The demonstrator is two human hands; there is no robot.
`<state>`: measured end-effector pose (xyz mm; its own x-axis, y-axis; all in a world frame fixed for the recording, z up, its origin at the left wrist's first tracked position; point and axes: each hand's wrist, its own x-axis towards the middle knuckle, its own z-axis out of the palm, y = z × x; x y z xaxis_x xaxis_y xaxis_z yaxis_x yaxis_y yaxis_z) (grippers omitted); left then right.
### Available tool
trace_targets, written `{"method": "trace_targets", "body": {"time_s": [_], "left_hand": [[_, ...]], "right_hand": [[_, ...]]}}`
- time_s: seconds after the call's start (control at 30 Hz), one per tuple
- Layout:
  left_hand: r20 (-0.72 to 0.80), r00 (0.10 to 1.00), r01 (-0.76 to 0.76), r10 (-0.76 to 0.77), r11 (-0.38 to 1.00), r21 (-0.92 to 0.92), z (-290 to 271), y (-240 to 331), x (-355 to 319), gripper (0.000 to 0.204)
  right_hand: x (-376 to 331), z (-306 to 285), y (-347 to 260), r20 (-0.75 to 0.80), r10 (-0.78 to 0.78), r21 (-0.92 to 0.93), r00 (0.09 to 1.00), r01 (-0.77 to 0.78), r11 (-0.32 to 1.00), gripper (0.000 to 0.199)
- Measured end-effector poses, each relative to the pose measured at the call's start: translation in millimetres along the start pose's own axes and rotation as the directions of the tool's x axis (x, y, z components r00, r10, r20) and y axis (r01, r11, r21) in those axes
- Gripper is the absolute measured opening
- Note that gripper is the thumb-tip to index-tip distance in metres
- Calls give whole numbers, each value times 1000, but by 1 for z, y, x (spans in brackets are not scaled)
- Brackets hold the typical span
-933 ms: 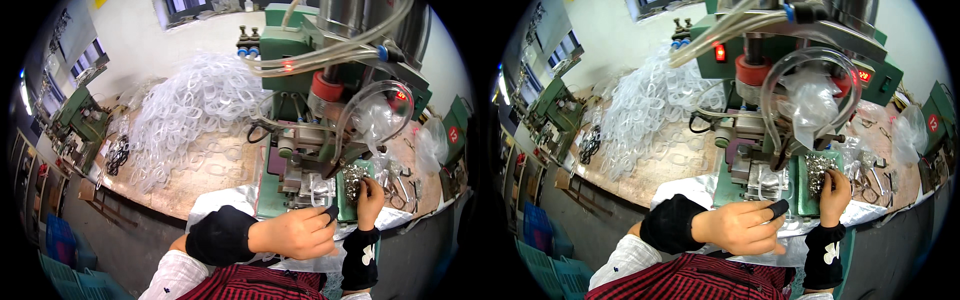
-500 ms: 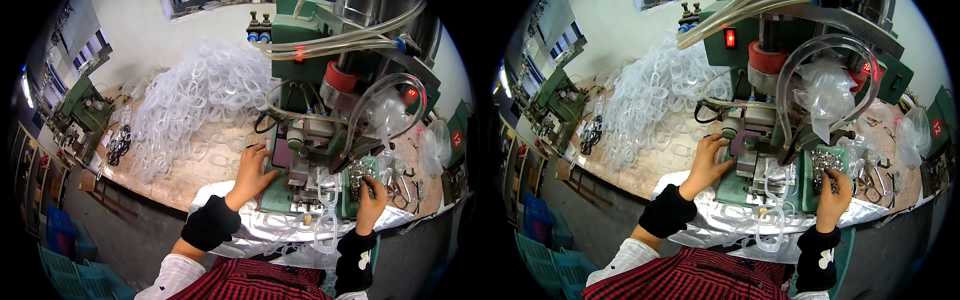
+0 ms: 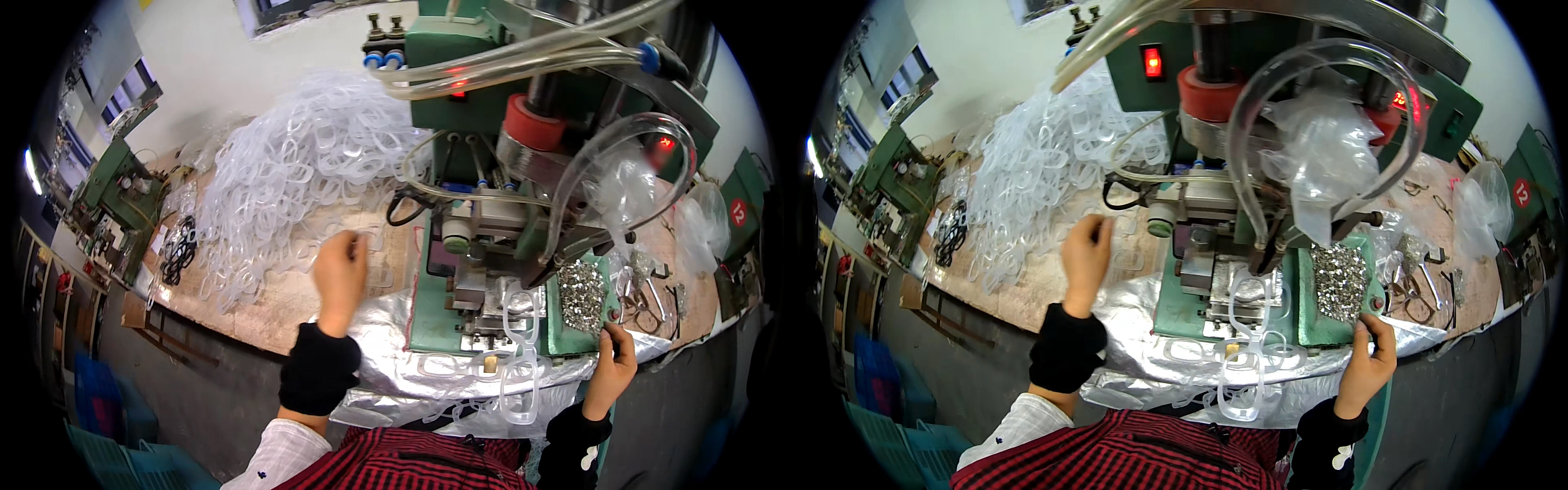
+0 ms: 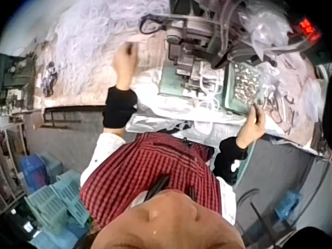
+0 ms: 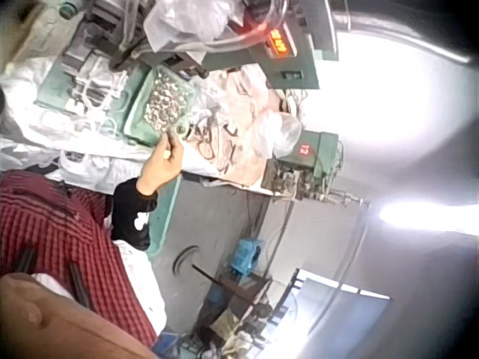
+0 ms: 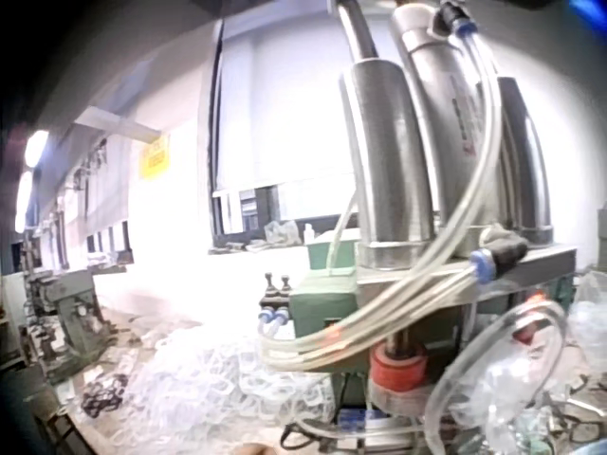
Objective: The person repeatedly picks up clear plastic loops and small metal components, places them into a machine, and operates the machine to process them. The person then removes the processed items and places them on the table, continuing the cycle.
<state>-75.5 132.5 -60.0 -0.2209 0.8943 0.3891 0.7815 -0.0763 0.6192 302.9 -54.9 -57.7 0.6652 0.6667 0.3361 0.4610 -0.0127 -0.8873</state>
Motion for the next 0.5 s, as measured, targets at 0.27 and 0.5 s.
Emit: {"method": "trace_targets", "body": {"time_s": [0.27, 0.5], "left_hand": [[424, 864, 155, -272, 944, 290, 9, -91, 24, 30], [184, 978, 205, -102, 272, -940, -53, 11, -20, 9]], "right_hand": [[28, 76, -96, 241, -238, 338, 941, 148, 929, 27], [10, 102, -103, 266, -77, 579, 961, -95, 810, 50]]}}
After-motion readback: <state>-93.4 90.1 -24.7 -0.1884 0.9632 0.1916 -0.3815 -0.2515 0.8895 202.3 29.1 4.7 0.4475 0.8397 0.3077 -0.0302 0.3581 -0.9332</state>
